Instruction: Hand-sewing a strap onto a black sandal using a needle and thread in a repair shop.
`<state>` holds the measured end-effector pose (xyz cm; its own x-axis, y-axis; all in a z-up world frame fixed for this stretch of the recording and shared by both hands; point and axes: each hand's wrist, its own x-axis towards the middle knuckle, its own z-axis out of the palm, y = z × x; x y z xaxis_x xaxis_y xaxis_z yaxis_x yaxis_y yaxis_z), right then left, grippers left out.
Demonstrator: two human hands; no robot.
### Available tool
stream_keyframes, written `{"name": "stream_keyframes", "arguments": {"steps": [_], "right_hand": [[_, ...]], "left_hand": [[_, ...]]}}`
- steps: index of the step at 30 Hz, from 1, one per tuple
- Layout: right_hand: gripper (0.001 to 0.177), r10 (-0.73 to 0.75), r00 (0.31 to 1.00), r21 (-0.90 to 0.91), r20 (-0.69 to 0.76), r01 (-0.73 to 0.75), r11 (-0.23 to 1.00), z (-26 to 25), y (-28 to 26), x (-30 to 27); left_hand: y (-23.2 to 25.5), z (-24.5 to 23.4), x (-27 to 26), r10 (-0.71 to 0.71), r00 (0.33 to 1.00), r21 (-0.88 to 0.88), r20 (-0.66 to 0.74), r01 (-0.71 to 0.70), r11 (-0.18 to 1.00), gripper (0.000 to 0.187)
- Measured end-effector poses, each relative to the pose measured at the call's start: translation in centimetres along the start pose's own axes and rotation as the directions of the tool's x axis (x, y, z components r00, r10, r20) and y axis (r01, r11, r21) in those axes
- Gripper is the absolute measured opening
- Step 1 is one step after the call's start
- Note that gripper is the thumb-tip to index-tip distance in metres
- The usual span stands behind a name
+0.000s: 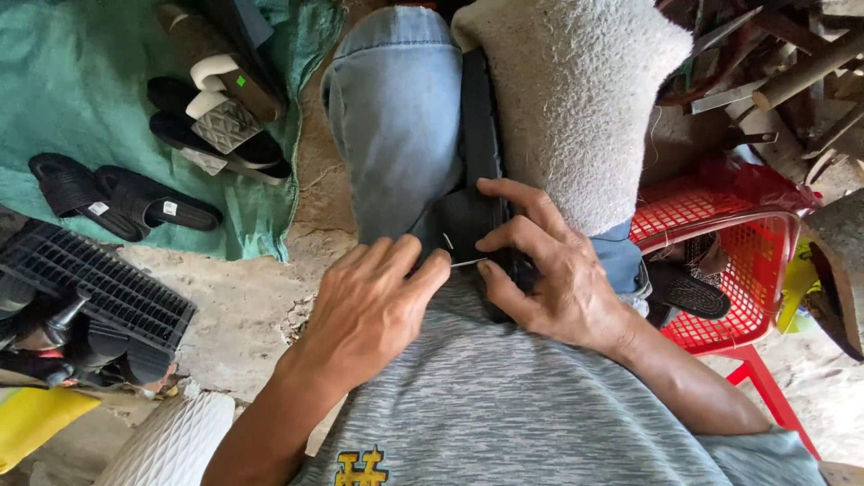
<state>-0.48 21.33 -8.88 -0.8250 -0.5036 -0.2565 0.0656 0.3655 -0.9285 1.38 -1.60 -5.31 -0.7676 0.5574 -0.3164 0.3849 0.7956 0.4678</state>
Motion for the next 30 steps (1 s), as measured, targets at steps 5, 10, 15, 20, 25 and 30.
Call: {"name": "stream_keyframes", "arguments": {"steps": [5, 10, 15, 20, 25, 30], "right_hand": [[0.008, 0.029, 1.0, 0.093, 0.001, -0.029, 0.995, 0.3, 0.0, -0.1], [0.005, 0.018, 1.0, 0.12, 0.0, -0.018, 0.993, 0.3, 0.5, -0.2], [0.006, -0.005, 1.0, 0.08, -0.009, 0.005, 0.997, 0.4, 0.9, -0.2], [0.012, -0.032, 0.999, 0.021, 0.024, 0.032, 0.999, -0.2, 0.2, -0.4], [0.045, 0.119, 0.993, 0.031, -0.016, -0.118, 0.993, -1.4, 1.3, -4.2], [0.04, 0.057, 0.996, -0.198, 0.073, -0.042, 0.979, -1.3, 3.0, -7.3]], "left_hand": [[-0.5, -1.6, -0.1, 0.002, 0.987, -0.085, 0.159, 0.012, 0.996, 0.032], [-2.1, -2.5, -0.8, -0.003, 0.899, -0.333, 0.438, 0.165, 0.928, 0.017], [-3.4, -5.5, -4.6, -0.135, 0.925, -0.151, 0.357, 0.199, 0.968, 0.064], [-3.7, -5.7, -7.5, -0.117, 0.963, -0.083, 0.241, 0.141, 0.987, 0.035], [-3.0, -5.2, -6.0, -0.12, 0.981, -0.152, 0.154, 0.143, 0.978, 0.027], [-2.8, -3.6, -4.6, -0.092, 0.993, -0.341, 0.078, 0.113, 0.933, 0.022]]}}
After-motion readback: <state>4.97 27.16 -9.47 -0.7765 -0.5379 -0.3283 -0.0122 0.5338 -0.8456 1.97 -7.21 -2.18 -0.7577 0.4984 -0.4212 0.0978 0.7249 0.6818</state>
